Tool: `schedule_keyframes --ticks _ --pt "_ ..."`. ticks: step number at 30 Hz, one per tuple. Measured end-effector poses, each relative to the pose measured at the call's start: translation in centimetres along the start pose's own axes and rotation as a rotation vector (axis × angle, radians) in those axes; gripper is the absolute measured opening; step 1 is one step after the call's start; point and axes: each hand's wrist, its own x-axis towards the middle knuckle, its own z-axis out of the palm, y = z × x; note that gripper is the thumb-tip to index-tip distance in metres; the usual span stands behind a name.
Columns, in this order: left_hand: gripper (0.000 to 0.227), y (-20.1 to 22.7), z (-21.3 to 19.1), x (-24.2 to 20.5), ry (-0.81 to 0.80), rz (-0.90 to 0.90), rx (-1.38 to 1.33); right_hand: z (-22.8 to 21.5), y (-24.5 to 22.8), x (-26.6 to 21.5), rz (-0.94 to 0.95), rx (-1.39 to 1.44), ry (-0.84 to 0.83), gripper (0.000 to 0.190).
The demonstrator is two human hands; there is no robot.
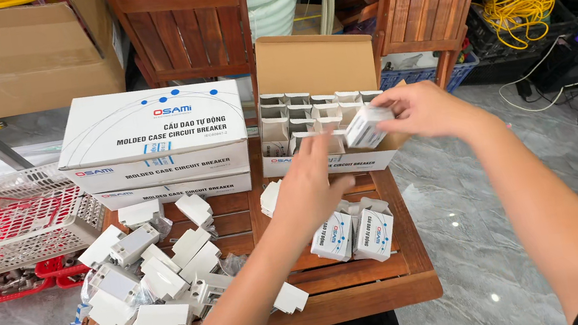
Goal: The person unpacks molded case circuit breakers from plastic bags, places them into small cardboard boxes, and stacks the boxes on a wooden table. The person handles the breakers and boxes by hand, organizing them into a larger shipping carton.
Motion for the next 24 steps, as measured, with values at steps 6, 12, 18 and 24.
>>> schedule_keyframes --ticks 6,12,18,24 --pt "0.054 -2.2 0.2 -6.0 -0.084 -0.103 0.080 1.1 2.4 3.0 0.034 -0.541 -0.064 0.054" --pt "0.039 -6.5 3.0 -9.8 0.035 -0.074 0.191 4.1 6.8 4.4 0.041 -0.931 -0.118 0.052" --pt "0.034 -6.3 2.2 -11.8 0.019 -0.107 0.166 5.1 6.3 2.9 0.041 -0.976 -0.072 0.027" --pt "0.039 -7.7 2.9 -13.5 0.072 -0.097 0.342 5.4 -0.6 -3.4 0.066 -0.726 0.174 0.032"
